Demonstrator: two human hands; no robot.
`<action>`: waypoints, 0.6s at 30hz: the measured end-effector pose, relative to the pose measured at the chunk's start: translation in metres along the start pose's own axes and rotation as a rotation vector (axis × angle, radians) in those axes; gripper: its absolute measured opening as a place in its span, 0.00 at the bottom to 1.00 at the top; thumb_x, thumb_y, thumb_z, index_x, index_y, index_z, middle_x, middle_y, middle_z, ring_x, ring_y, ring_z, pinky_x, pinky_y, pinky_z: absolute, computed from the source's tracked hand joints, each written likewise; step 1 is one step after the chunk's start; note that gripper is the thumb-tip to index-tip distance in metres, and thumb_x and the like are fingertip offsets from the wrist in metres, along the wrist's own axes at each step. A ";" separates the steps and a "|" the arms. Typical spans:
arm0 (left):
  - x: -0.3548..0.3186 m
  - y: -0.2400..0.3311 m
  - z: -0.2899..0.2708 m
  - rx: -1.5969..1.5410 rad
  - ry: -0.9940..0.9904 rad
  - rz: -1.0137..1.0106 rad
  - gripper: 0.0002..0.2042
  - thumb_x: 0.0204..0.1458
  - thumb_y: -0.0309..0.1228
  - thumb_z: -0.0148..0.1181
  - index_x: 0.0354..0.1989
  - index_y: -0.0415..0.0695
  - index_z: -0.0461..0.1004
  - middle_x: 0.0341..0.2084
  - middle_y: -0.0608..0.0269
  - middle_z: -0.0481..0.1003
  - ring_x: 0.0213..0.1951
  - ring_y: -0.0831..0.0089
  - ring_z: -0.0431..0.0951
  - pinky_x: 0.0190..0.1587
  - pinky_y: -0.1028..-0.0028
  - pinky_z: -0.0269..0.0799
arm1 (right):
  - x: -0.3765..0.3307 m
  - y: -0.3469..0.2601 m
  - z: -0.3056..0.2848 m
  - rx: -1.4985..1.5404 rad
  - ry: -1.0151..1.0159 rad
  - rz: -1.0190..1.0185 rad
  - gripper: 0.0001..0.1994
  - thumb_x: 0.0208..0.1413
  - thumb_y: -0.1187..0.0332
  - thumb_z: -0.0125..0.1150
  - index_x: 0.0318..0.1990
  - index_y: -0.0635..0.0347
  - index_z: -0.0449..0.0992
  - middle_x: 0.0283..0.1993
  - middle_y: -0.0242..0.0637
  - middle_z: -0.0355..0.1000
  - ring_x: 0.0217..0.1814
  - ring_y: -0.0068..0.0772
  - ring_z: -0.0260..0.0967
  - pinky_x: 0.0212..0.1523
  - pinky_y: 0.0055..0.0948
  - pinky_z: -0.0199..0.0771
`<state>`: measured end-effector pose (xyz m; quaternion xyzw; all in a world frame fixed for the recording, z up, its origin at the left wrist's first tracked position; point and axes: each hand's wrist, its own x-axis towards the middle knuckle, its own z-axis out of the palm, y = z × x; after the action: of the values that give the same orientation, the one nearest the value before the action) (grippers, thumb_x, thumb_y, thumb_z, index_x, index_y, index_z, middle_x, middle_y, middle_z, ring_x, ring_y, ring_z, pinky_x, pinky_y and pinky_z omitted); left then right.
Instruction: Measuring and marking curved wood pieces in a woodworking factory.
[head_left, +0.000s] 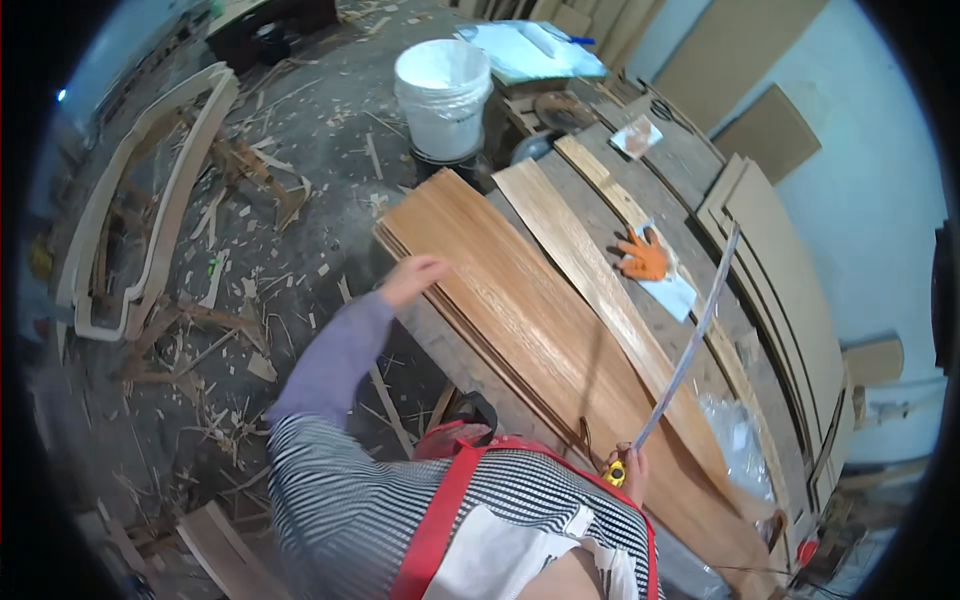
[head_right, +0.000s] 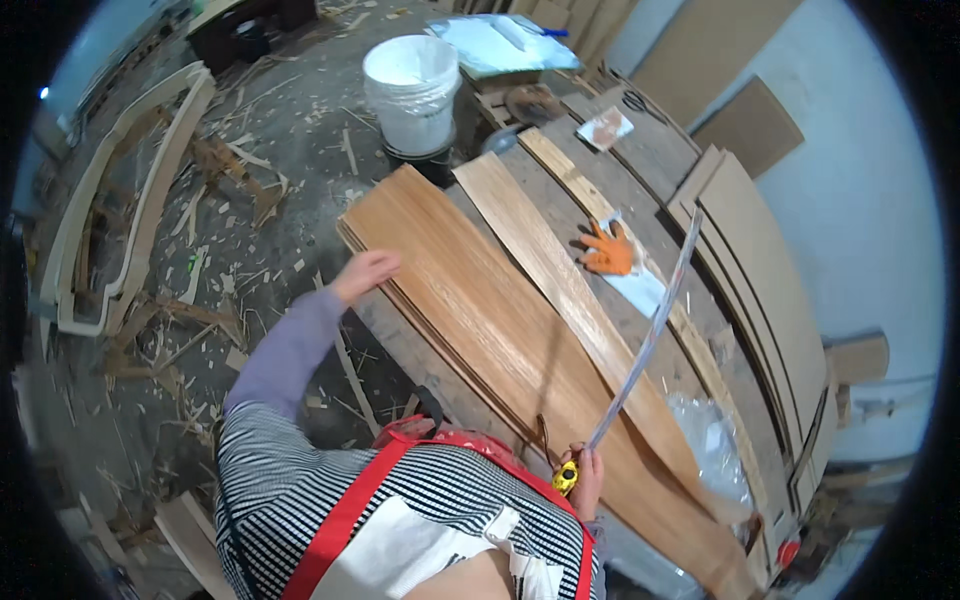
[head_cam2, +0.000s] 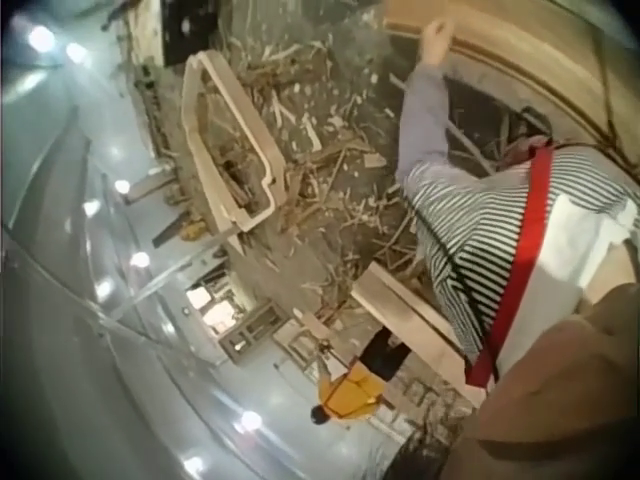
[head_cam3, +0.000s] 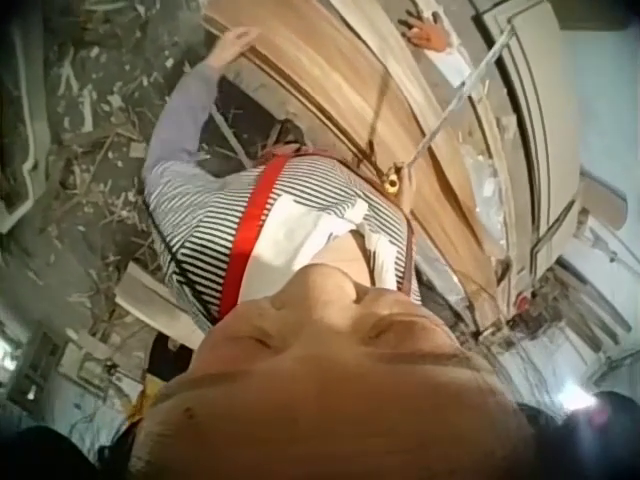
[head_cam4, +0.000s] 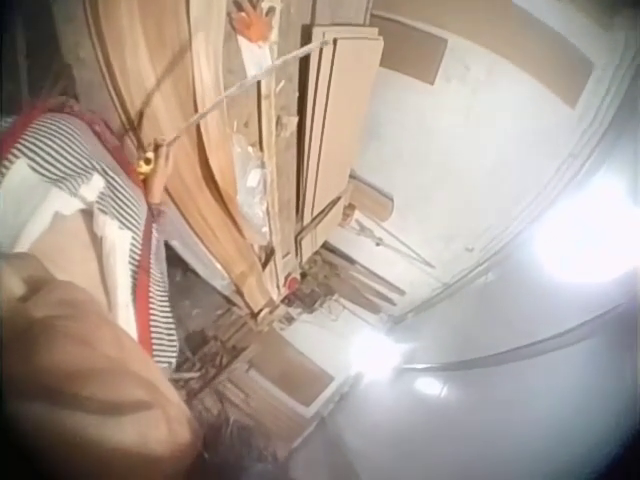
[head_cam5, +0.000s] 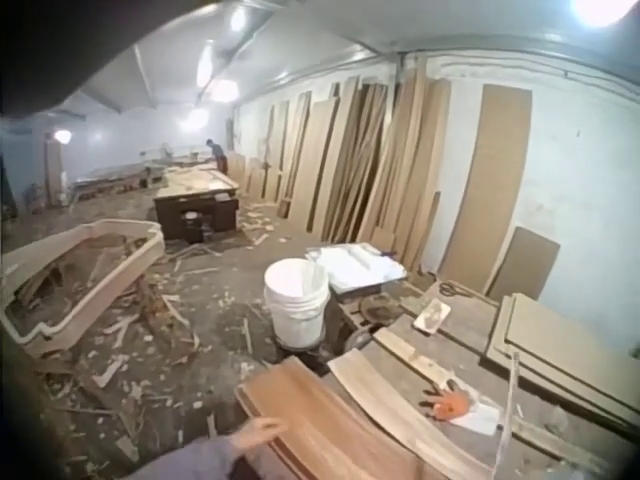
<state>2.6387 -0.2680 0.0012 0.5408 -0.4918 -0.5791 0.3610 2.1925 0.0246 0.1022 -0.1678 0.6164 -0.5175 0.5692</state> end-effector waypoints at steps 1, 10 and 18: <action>-0.034 -0.009 -0.016 -0.217 0.020 -0.099 0.15 0.56 0.40 0.57 0.43 0.40 0.75 0.31 0.67 0.76 0.34 0.81 0.74 0.34 0.80 0.69 | -0.011 0.006 -0.009 0.014 0.012 -0.033 0.10 0.63 0.62 0.48 0.38 0.60 0.67 0.25 0.36 0.68 0.23 0.28 0.67 0.24 0.25 0.70; -0.112 -0.044 0.029 -0.206 0.146 -0.267 0.13 0.55 0.38 0.58 0.42 0.43 0.74 0.32 0.63 0.77 0.33 0.75 0.78 0.34 0.78 0.72 | -0.039 0.068 -0.013 0.157 0.063 0.112 0.10 0.63 0.63 0.47 0.38 0.61 0.68 0.25 0.34 0.68 0.23 0.27 0.68 0.23 0.25 0.70; -0.138 0.040 0.215 0.090 -0.608 0.098 0.11 0.58 0.33 0.54 0.42 0.38 0.74 0.28 0.66 0.76 0.29 0.81 0.75 0.32 0.80 0.71 | -0.035 0.065 0.021 -0.068 -0.212 0.028 0.12 0.63 0.62 0.49 0.36 0.61 0.72 0.28 0.30 0.70 0.30 0.21 0.68 0.31 0.22 0.69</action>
<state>2.4444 -0.1090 0.0626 0.3340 -0.6278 -0.6739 0.2006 2.2461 0.0700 0.0703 -0.2325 0.5722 -0.4675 0.6324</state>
